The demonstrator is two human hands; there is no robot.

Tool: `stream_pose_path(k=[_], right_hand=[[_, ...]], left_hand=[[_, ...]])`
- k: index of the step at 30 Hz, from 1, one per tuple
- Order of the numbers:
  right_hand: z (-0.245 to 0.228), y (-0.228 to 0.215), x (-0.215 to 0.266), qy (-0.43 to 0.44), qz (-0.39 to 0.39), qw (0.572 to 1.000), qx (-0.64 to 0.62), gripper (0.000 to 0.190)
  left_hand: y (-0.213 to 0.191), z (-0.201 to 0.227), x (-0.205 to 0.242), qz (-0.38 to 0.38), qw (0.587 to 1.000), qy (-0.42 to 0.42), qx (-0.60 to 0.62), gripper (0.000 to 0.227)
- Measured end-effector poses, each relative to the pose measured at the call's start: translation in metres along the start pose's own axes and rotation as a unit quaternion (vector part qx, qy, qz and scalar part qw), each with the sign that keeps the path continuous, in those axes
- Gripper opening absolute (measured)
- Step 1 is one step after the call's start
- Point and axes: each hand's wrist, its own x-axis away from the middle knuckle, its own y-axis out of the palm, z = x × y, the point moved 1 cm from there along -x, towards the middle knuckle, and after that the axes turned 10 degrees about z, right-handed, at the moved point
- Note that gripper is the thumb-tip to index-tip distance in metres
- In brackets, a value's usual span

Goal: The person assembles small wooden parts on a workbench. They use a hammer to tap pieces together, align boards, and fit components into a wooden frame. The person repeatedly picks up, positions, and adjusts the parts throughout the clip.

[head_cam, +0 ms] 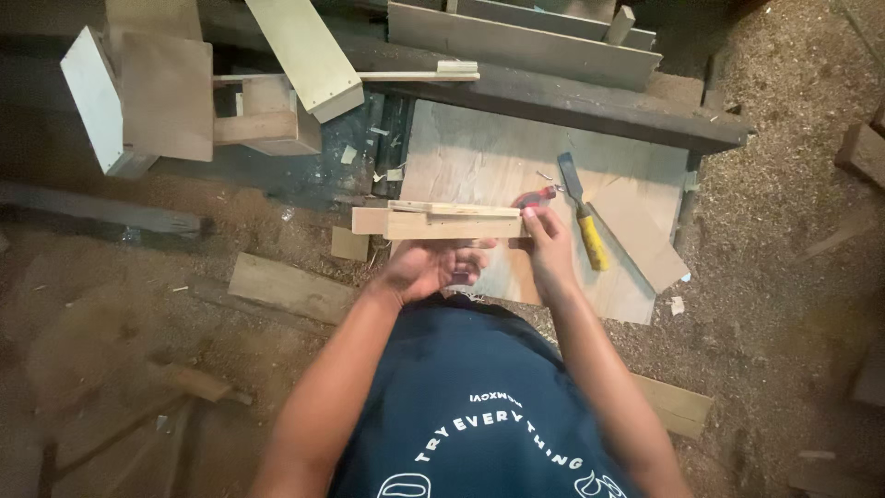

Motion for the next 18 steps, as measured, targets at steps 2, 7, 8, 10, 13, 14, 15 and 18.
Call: stream_pose_path(k=[2, 7, 8, 10, 13, 14, 15, 18], right_hand=[[0.001, 0.004, -0.011, 0.009, -0.012, 1.000, -0.025, 0.022], [0.000, 0.024, -0.040, -0.064, -0.011, 0.995, 0.075, 0.032], [-0.003, 0.028, -0.042, -0.094, -0.018, 0.990, 0.102, 0.034], [-0.011, 0.036, -0.043, -0.125, -0.038, 0.982, 0.138, 0.035], [-0.029, 0.045, -0.026, -0.130, -0.068, 0.978, 0.148, 0.034], [-0.037, 0.048, -0.018, -0.133, -0.078, 0.979, 0.135, 0.036], [-0.046, 0.050, -0.008, -0.135, -0.088, 0.979, 0.123, 0.038], [-0.079, 0.056, 0.018, -0.288, -0.135, 0.934, 0.163, 0.052]], left_hand=[[0.009, 0.001, -0.005, -0.047, 0.996, 0.008, 0.082, 0.064], [0.023, 0.004, -0.019, -0.083, 0.987, 0.078, 0.111, 0.044], [0.023, 0.007, -0.022, -0.050, 0.991, 0.081, 0.097, 0.044], [0.022, 0.014, -0.027, -0.033, 0.992, 0.092, 0.074, 0.042], [0.022, 0.018, -0.036, -0.071, 0.990, 0.107, 0.052, 0.040], [0.020, 0.018, -0.039, -0.074, 0.990, 0.110, 0.046, 0.041], [0.019, 0.016, -0.040, -0.076, 0.990, 0.113, 0.040, 0.043], [0.015, 0.014, -0.052, -0.019, 0.990, 0.139, 0.001, 0.037]])
